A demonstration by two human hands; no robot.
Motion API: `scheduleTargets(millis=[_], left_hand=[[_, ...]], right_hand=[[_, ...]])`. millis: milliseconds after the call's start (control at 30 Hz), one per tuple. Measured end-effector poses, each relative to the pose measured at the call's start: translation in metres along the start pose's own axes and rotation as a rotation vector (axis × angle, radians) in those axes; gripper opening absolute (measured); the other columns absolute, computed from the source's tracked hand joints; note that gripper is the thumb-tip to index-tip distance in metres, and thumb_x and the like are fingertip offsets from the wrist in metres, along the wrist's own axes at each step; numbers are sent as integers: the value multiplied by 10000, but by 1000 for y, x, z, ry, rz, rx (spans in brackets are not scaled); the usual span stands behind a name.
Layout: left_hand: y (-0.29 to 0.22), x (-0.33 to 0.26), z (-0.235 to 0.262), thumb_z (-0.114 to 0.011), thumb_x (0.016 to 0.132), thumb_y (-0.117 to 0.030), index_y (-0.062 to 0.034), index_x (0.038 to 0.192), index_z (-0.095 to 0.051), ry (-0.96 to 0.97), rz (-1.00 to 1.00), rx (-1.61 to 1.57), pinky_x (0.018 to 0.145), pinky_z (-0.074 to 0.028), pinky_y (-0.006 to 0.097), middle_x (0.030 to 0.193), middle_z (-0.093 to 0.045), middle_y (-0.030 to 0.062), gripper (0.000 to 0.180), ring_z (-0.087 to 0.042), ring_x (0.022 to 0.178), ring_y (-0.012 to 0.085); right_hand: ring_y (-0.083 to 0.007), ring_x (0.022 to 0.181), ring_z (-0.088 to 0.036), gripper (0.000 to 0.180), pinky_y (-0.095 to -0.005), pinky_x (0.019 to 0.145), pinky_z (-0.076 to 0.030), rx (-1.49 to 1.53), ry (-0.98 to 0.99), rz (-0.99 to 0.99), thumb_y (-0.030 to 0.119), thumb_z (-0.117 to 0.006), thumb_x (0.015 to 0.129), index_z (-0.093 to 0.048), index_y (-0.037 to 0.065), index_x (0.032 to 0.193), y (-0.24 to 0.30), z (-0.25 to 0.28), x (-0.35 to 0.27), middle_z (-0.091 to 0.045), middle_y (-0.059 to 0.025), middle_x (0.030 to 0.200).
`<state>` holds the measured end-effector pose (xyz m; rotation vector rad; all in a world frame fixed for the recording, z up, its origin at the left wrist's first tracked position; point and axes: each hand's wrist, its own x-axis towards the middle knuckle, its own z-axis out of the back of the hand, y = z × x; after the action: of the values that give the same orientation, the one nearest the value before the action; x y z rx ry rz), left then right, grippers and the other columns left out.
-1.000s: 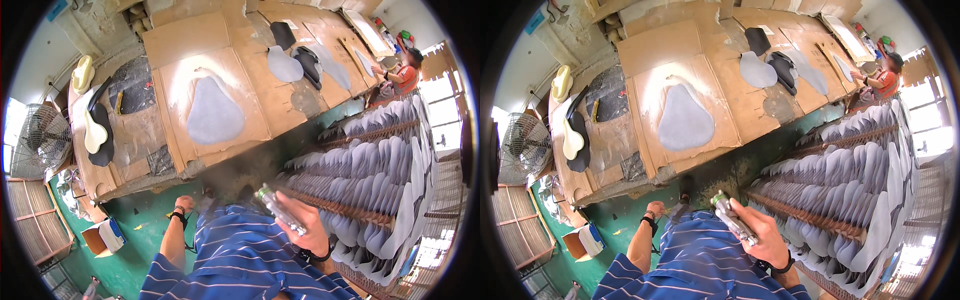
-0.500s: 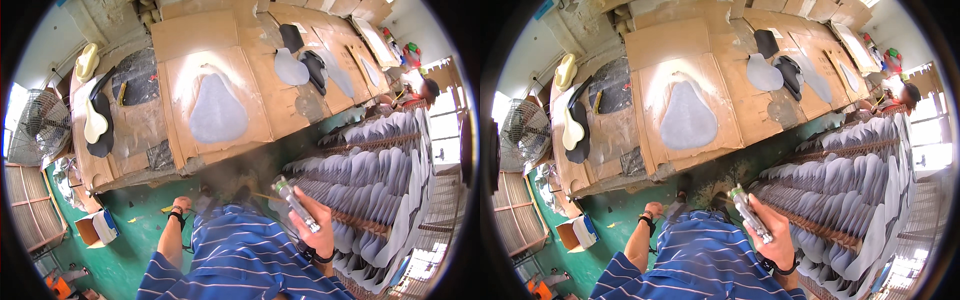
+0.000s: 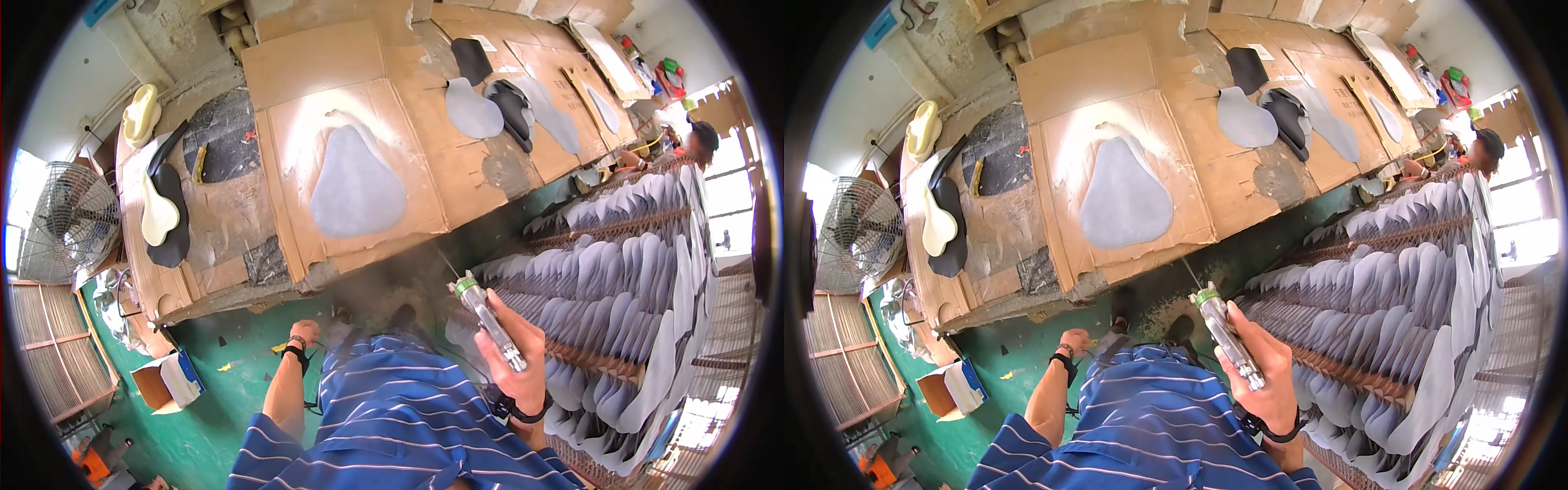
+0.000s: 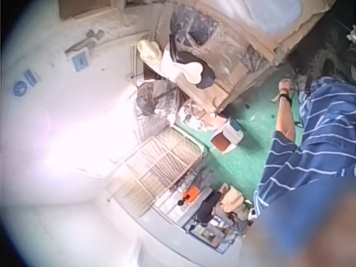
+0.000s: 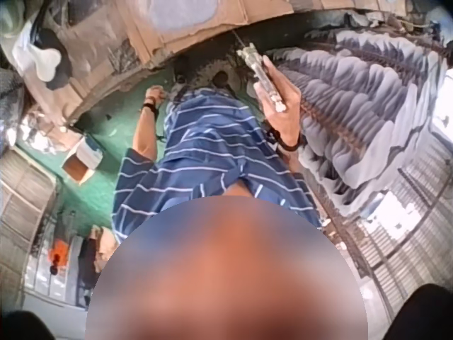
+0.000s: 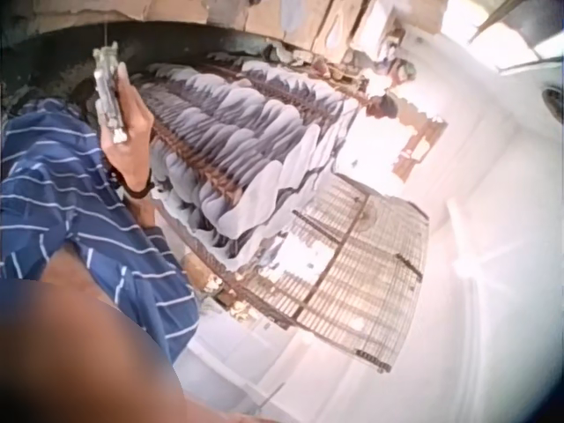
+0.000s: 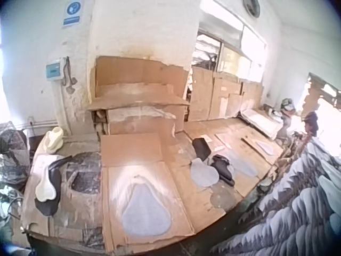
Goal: The person sprays a grey shoe insole with a handheld spray bottle while it rests on a cardboard-covered workbench. After spraying, the person picks up the insole and places it onto a metal drying rack filled with similar insoles. This process is repeated for multiple insoles.
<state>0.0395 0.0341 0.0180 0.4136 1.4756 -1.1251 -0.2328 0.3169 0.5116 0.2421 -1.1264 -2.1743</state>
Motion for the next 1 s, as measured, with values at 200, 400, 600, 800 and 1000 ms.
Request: scheduleTargets(millis=[200,400,600,800,1000], left_hand=[[-8,-4,2,-581,917,-102,-51,1075,-679,-10,10,56,574,-545,399,837,-684,98,193,-637,636,183],[3,6,7,-598,872,-148,-114,1001,-764,-24,22,91,688,-605,395,874,-756,89,214,-732,748,225],[-58,-23,5,-645,800,-334,-136,896,-786,-216,-406,714,862,-548,414,952,-741,153,262,-705,936,355],[-171,-41,-22,-661,829,-348,-119,1050,-736,-246,-722,594,827,-543,460,948,-728,191,328,-692,930,379],[-266,-17,-62,-711,824,-258,-162,1220,-642,-687,-900,497,771,-530,490,1016,-660,146,412,-663,926,365]], right_hand=[[-292,851,-715,544,-310,765,-534,-28,64,-99,-56,-716,773,-591,-58,1303,6,17,-19,-705,-225,1037],[-251,921,-716,496,-314,826,-533,53,65,-314,6,-736,786,-610,-101,1254,-9,26,-41,-713,-231,1060],[-274,926,-723,513,-320,826,-538,119,181,-258,10,-744,782,-622,-48,1277,-7,7,-43,-711,-230,1077],[-279,871,-714,543,-315,795,-535,28,105,-202,-28,-728,772,-603,-51,1300,-5,-5,-35,-707,-216,1030],[-286,823,-693,581,-323,745,-533,-9,-17,-133,-49,-714,753,-580,-56,1318,11,-16,-16,-697,-198,983]])
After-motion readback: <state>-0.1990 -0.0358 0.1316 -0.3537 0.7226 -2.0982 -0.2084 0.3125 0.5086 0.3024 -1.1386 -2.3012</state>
